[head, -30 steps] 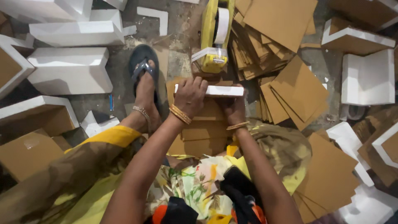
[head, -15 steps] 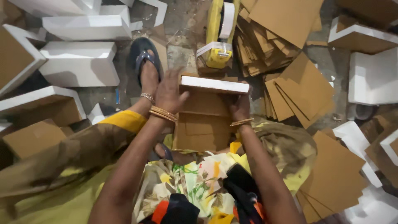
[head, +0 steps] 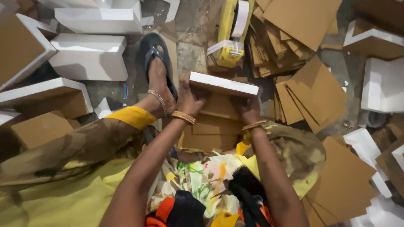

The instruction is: The person sits on the floor and assembles small cardboard boxes by folding the flaps and securing them with adhesive tape. They repeatedly pick up flat cardboard pieces, fold them into box shapes, and use a tape dispenser to seal the edges.

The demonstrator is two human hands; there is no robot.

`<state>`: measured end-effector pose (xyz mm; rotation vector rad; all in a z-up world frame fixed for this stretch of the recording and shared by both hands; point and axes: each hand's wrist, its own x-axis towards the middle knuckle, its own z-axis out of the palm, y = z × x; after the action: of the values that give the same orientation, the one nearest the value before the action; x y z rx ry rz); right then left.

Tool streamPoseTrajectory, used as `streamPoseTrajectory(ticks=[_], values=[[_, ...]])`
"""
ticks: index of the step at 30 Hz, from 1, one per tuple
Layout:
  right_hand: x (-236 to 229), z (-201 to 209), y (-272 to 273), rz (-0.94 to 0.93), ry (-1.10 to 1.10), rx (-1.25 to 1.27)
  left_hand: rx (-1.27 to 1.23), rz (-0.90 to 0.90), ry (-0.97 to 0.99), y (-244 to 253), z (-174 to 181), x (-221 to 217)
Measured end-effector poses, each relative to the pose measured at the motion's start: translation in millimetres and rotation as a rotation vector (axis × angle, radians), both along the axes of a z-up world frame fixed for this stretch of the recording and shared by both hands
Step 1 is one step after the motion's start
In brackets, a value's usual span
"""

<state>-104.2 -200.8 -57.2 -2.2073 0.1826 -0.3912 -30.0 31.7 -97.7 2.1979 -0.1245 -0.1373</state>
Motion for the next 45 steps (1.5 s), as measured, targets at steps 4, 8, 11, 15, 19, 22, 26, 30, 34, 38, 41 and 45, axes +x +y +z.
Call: streamPoseTrajectory(ticks=[4,8,11,15,19,22,26,30,34,38,41,45], values=[[3,3,8,-0.039,0.069,0.295,-0.074,0.020,-0.080,0,-3,0],[7,11,11,-0.065,0.118,0.075,-0.143,0.063,-0.057,2,-6,0],[8,15,10,-0.048,0.085,0.149,-0.093,0.054,-0.033,1,-7,2],[6,11,8,-0.007,-0.058,0.113,-0.384,0.052,-0.060,-6,-9,4],[9,2,2,-0.012,0.058,0.247,-0.296,0.058,-0.039,-8,-5,7],[9,-4,2,-0.049,0.086,0.114,-0.085,0.090,-0.055,-6,-2,4],[7,1,3,-0.012,-0.006,0.113,-0.065,-0.018,-0.243,5,9,10],[13,16,5,-0.021,-0.011,0.124,0.000,-0.235,-0.248,27,41,29],[23,27,3,0.066,0.049,0.037,0.270,-0.391,-0.175,22,86,47],[18,8,1,0.036,0.019,-0.112,0.428,-0.501,-0.479,-23,106,41],[15,-20,-7,0.014,-0.017,-0.214,0.437,-0.444,-0.549,-39,101,35],[7,-46,-11,0.032,-0.016,0.116,0.409,-0.405,-0.658,-37,93,28]])
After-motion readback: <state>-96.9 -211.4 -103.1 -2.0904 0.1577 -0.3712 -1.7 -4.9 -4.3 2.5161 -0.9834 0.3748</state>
